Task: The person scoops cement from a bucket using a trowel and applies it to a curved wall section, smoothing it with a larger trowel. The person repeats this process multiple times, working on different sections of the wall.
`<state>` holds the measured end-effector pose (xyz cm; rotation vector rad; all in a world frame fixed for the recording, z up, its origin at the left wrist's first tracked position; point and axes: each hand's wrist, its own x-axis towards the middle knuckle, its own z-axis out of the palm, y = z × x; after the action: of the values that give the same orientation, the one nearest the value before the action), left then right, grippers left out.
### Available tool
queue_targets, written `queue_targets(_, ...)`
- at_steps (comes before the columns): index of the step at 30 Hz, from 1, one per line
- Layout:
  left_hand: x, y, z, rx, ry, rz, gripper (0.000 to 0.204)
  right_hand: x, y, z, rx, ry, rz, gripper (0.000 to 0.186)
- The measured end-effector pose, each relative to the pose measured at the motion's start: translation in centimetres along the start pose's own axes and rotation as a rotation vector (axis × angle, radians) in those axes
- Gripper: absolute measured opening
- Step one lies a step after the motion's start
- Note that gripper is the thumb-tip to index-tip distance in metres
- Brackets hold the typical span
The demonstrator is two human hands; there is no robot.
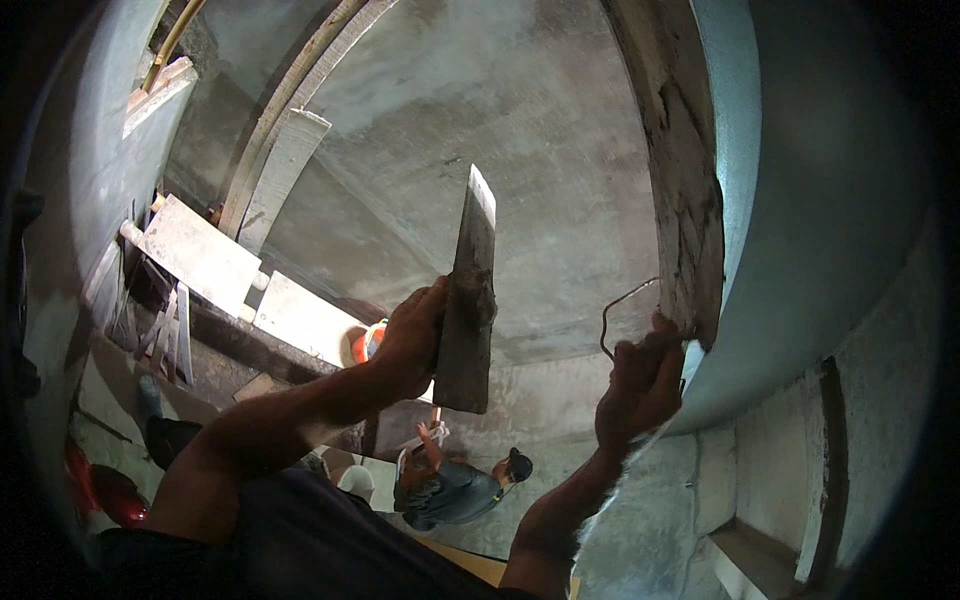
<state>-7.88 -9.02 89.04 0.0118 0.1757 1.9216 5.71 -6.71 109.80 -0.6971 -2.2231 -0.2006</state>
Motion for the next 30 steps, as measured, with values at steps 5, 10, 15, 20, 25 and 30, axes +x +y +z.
queue_targets(5,1.3,0.1,-1.1,-0.001,0.017,0.083,0.051,-0.5,3.4,1.2,-0.17,-0.058,-0.121,0.041)
queue_targets(10,2.3,-0.8,-1.8,-0.006,-0.032,0.096,0.052,3.1,4.7,3.9,-0.215,0.049,-0.183,0.034)
queue_targets(15,1.3,0.4,-1.9,-0.003,-0.031,0.071,0.045,1.0,5.1,3.1,-0.013,0.109,-0.141,0.029)
queue_targets(20,0.3,3.8,-3.3,0.148,-0.084,0.174,0.043,-3.0,8.5,5.1,0.295,-0.139,-0.219,0.015)
queue_targets(25,1.6,6.9,-4.9,0.504,-0.316,0.594,0.037,-8.7,9.6,9.4,0.109,-0.511,-0.47,0.021)
queue_targets(30,1.4,8.7,-4.0,0.646,-0.315,0.657,0.039,-9.6,9.5,13.8,0.256,-0.536,-0.567,0.028)
